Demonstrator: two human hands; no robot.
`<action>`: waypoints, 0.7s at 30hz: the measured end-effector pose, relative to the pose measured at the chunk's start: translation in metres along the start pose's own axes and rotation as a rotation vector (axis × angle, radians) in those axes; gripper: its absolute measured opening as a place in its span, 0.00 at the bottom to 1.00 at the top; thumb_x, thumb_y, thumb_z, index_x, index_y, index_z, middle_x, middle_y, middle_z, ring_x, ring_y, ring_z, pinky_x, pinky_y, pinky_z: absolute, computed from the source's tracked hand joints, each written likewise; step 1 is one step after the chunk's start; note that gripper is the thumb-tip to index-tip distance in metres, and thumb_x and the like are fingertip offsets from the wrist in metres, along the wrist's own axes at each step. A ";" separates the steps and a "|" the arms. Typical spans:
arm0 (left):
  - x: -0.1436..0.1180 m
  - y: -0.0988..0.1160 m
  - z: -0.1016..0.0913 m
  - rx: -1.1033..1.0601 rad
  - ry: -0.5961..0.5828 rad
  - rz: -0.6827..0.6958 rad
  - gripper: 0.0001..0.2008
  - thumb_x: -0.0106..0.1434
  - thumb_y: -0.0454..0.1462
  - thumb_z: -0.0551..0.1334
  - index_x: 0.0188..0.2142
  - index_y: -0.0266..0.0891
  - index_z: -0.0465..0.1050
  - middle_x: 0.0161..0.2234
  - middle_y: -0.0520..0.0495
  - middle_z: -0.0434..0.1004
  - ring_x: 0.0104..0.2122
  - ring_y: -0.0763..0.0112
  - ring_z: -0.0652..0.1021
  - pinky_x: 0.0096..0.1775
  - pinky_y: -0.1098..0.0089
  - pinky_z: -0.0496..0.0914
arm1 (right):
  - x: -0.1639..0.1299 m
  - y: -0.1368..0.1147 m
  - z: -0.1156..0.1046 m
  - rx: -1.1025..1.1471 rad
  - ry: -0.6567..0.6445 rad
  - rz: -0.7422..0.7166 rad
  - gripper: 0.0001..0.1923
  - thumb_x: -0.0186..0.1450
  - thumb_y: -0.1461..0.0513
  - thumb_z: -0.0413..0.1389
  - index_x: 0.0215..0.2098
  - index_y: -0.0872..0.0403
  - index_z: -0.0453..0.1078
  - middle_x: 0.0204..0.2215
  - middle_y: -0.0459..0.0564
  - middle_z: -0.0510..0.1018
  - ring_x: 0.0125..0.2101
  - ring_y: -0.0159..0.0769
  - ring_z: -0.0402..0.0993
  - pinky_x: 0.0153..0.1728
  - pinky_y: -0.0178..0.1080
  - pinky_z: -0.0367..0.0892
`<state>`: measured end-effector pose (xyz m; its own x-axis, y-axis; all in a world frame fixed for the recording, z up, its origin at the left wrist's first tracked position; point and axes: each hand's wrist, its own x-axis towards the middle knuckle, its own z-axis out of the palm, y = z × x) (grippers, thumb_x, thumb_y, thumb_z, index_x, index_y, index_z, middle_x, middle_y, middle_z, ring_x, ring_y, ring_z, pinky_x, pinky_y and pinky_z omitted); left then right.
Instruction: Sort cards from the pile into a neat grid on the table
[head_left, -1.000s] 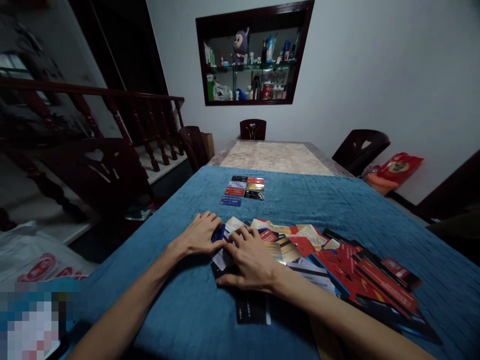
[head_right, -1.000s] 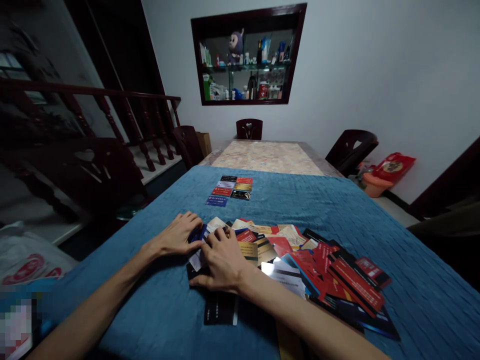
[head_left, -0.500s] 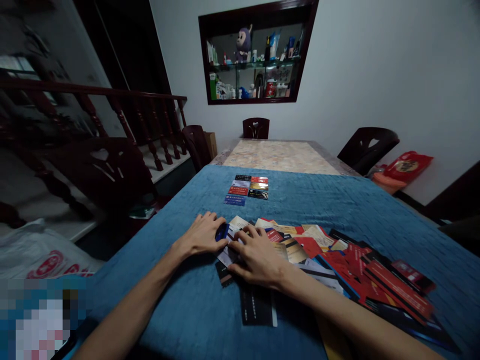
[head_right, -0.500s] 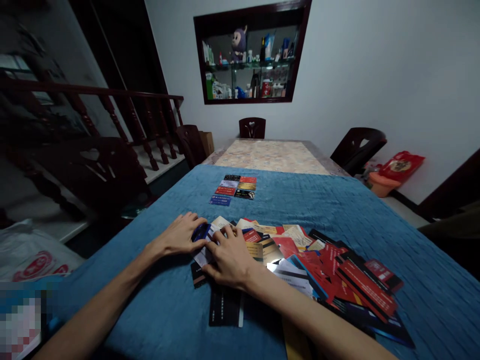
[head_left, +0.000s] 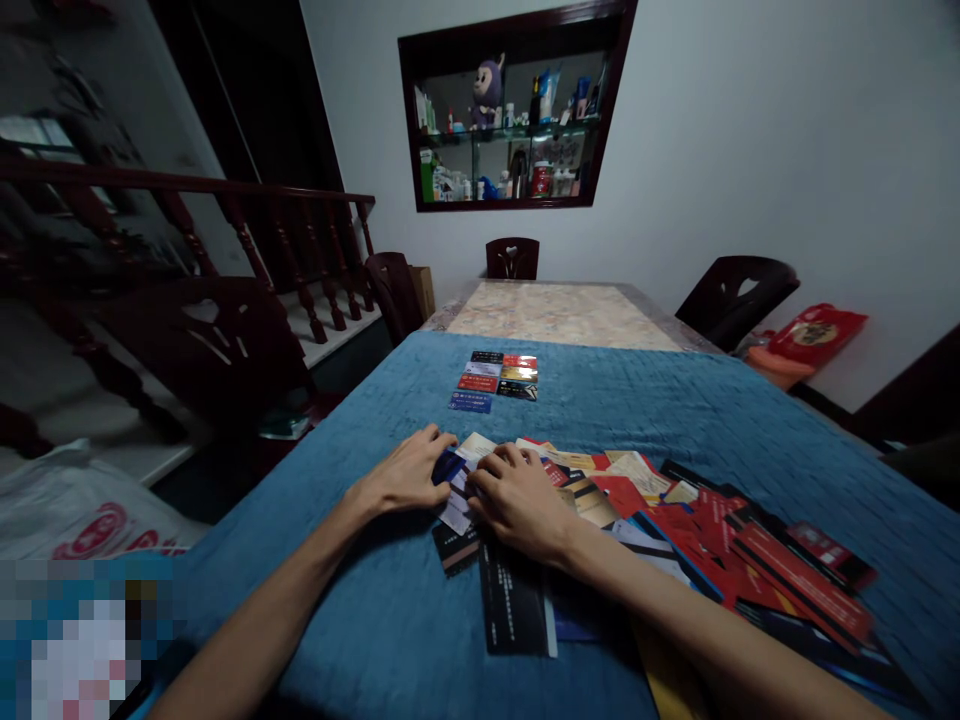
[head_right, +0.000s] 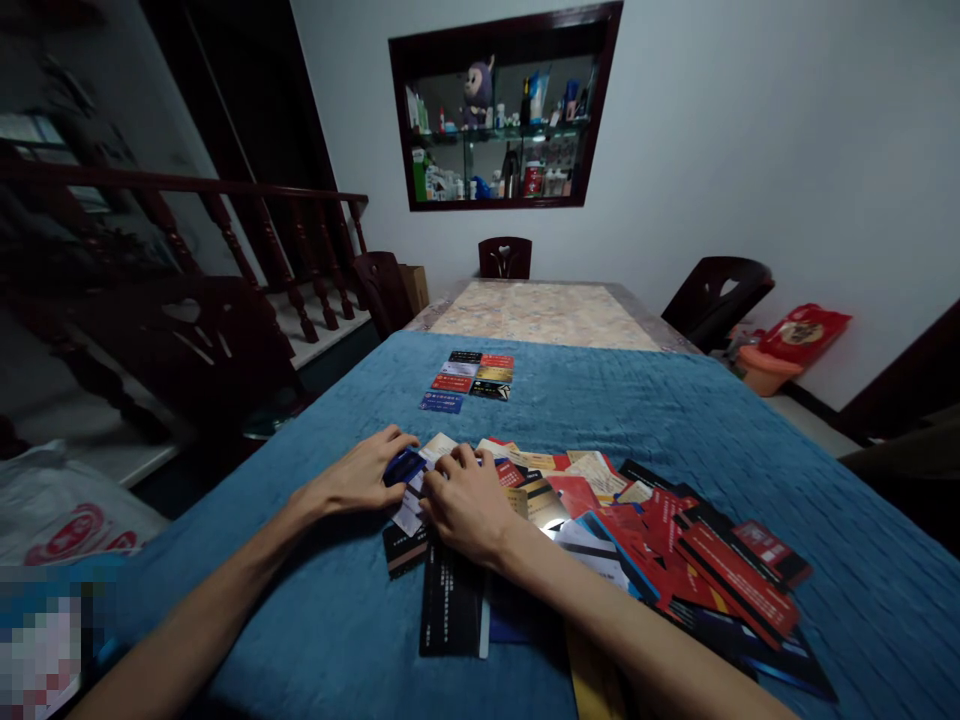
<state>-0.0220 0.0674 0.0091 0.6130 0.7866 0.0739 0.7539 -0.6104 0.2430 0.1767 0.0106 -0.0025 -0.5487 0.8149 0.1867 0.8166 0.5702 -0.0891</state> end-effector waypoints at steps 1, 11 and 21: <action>0.000 0.000 0.000 -0.016 0.001 0.006 0.22 0.53 0.36 0.60 0.50 0.38 0.68 0.43 0.44 0.68 0.42 0.59 0.74 0.47 0.61 0.70 | 0.000 0.001 0.001 -0.008 0.006 0.004 0.14 0.71 0.56 0.49 0.47 0.53 0.71 0.47 0.56 0.75 0.50 0.46 0.61 0.47 0.48 0.56; 0.003 0.002 0.000 -0.175 -0.008 0.118 0.13 0.48 0.33 0.58 0.36 0.38 0.65 0.38 0.48 0.66 0.37 0.65 0.70 0.41 0.65 0.68 | 0.004 0.001 0.000 -0.064 0.027 0.085 0.12 0.68 0.59 0.52 0.46 0.56 0.70 0.47 0.56 0.75 0.49 0.48 0.62 0.46 0.48 0.57; 0.002 0.005 -0.004 -0.304 0.010 0.214 0.06 0.50 0.31 0.57 0.30 0.37 0.68 0.33 0.50 0.69 0.32 0.71 0.70 0.37 0.70 0.66 | 0.005 0.009 0.005 -0.048 0.130 0.033 0.11 0.71 0.62 0.51 0.48 0.49 0.72 0.46 0.52 0.77 0.47 0.44 0.65 0.44 0.45 0.56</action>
<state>-0.0178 0.0660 0.0148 0.7456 0.6460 0.1634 0.5033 -0.7067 0.4973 0.1809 0.0203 -0.0077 -0.4961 0.8110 0.3101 0.8432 0.5352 -0.0509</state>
